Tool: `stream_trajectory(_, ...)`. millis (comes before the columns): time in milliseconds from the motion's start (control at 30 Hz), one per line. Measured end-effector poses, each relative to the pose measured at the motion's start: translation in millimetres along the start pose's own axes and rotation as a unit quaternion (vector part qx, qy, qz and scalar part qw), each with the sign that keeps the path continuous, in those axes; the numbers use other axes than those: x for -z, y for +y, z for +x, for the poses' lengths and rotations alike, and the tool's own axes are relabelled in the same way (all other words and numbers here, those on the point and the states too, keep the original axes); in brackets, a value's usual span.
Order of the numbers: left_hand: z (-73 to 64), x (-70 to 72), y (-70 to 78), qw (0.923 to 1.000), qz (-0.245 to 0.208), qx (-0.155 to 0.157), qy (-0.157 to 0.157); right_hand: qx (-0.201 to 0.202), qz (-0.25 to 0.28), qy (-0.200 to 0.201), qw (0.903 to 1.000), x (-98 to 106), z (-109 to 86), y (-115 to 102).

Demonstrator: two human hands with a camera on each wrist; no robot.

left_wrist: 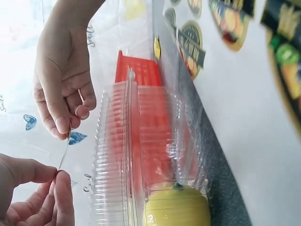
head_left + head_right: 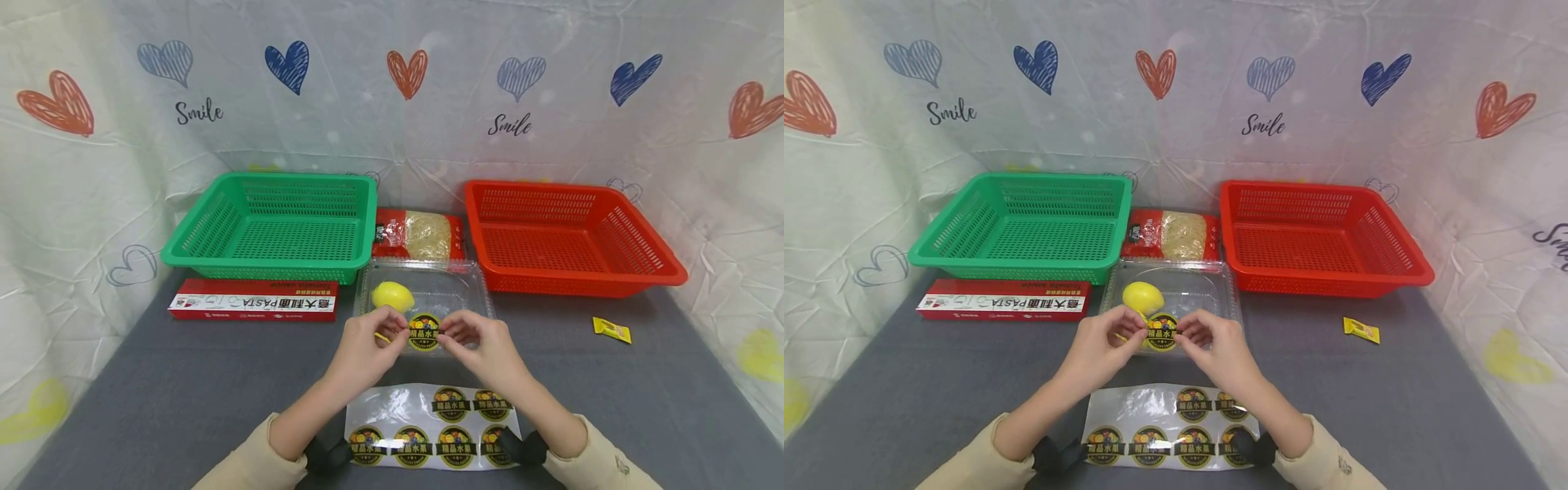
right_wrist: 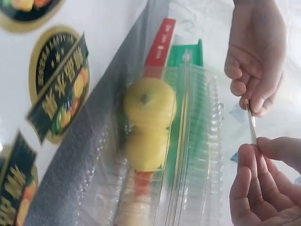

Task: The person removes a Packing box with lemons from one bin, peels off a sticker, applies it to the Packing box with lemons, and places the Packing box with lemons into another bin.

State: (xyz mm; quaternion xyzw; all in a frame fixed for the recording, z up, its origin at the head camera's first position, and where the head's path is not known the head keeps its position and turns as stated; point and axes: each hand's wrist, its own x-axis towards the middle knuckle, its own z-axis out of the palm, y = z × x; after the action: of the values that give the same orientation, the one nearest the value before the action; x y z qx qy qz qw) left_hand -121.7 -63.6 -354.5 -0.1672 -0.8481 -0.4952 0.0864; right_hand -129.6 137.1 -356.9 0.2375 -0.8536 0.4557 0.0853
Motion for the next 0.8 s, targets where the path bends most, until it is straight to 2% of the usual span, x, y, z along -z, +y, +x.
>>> stream_trajectory(233,20.4,-3.5,-3.4,0.9989,0.036,-0.019,0.023,-0.010,-0.020,0.026,0.9994,1.0,20.2,8.7)
stream_trajectory(433,35.0,-7.7,-6.2,0.9951,0.074,-0.041,0.051,-0.025,-0.028,0.034,0.9987,0.4,33.2,17.4)
stream_trajectory(667,50.7,-13.3,-10.3,0.9879,0.142,-0.023,0.058,-0.048,-0.043,0.038,0.9972,-0.5,47.2,24.7)
stream_trajectory(800,57.9,-15.2,-10.2,0.9803,0.191,-0.004,0.052,-0.055,-0.050,0.042,0.9963,-1.9,54.0,27.7)
